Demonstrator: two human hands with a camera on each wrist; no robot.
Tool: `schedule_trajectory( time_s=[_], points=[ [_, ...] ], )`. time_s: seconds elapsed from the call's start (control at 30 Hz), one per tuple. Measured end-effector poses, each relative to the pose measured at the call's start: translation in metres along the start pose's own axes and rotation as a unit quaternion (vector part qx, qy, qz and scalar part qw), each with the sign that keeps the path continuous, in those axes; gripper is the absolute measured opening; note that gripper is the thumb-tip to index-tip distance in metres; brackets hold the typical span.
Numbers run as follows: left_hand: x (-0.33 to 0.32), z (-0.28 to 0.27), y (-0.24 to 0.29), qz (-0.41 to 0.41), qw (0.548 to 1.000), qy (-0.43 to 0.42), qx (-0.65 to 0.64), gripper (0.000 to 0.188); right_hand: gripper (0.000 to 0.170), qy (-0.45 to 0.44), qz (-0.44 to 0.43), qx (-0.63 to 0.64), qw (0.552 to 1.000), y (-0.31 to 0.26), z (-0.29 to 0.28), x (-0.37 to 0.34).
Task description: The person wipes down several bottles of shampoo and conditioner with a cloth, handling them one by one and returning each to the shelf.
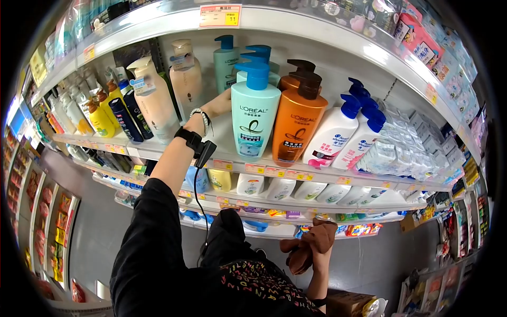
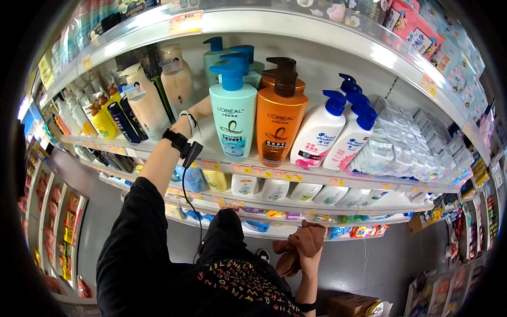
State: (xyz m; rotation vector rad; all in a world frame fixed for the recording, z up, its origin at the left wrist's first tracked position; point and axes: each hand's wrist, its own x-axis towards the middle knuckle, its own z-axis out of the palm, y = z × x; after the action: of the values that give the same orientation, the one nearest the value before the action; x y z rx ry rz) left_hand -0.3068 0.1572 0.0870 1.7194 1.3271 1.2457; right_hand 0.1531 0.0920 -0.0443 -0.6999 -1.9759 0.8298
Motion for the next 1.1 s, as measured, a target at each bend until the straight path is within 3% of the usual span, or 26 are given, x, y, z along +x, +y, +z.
schedule_trajectory(
  time_s=[0.13,0.2,0.23,0.33,0.4,0.43,0.5,0.7,0.9,1.03,1.1],
  points=[
    [-0.001,0.000,0.007,-0.030,1.000,0.005,0.000,0.053,0.011,-0.015,-0.039,-0.037,0.998,-0.009,-0.004,0.001],
    [0.000,-0.002,0.007,-0.030,1.000,-0.003,-0.006,0.053,0.009,0.054,0.074,0.030,0.995,-0.017,-0.001,-0.001],
    [0.001,-0.002,0.006,-0.031,0.999,-0.009,-0.012,0.053,0.009,0.056,0.074,0.030,0.995,-0.015,-0.002,-0.002],
    [0.002,0.000,0.002,-0.045,0.998,0.002,-0.045,0.054,0.008,0.030,0.038,-0.006,0.999,-0.008,-0.005,-0.002],
    [0.001,0.003,0.007,-0.033,0.996,0.012,-0.086,0.054,0.007,0.007,-0.063,-0.066,0.996,-0.012,-0.006,0.002],
    [0.002,0.004,0.012,-0.020,0.991,0.019,-0.129,0.054,0.007,0.008,-0.065,-0.065,0.996,-0.011,-0.006,0.000],
    [0.003,0.005,0.017,-0.025,0.992,0.016,-0.124,0.054,0.008,0.001,0.079,0.001,0.997,-0.009,-0.007,-0.008],
    [0.003,0.004,0.014,-0.039,0.992,0.005,-0.123,0.056,0.009,0.049,0.155,0.091,0.983,-0.026,-0.003,-0.007],
    [0.003,0.003,0.018,-0.052,0.989,-0.009,-0.140,0.054,0.011,0.068,0.166,0.112,0.977,-0.031,-0.004,-0.006],
    [0.004,0.002,0.012,-0.044,0.988,-0.017,-0.145,0.051,0.011,0.054,0.153,0.102,0.981,-0.019,-0.006,-0.010],
    [0.006,0.000,0.008,-0.043,0.988,-0.020,-0.148,0.051,0.011,0.040,0.201,0.132,0.970,-0.015,-0.006,-0.014]
  ],
)
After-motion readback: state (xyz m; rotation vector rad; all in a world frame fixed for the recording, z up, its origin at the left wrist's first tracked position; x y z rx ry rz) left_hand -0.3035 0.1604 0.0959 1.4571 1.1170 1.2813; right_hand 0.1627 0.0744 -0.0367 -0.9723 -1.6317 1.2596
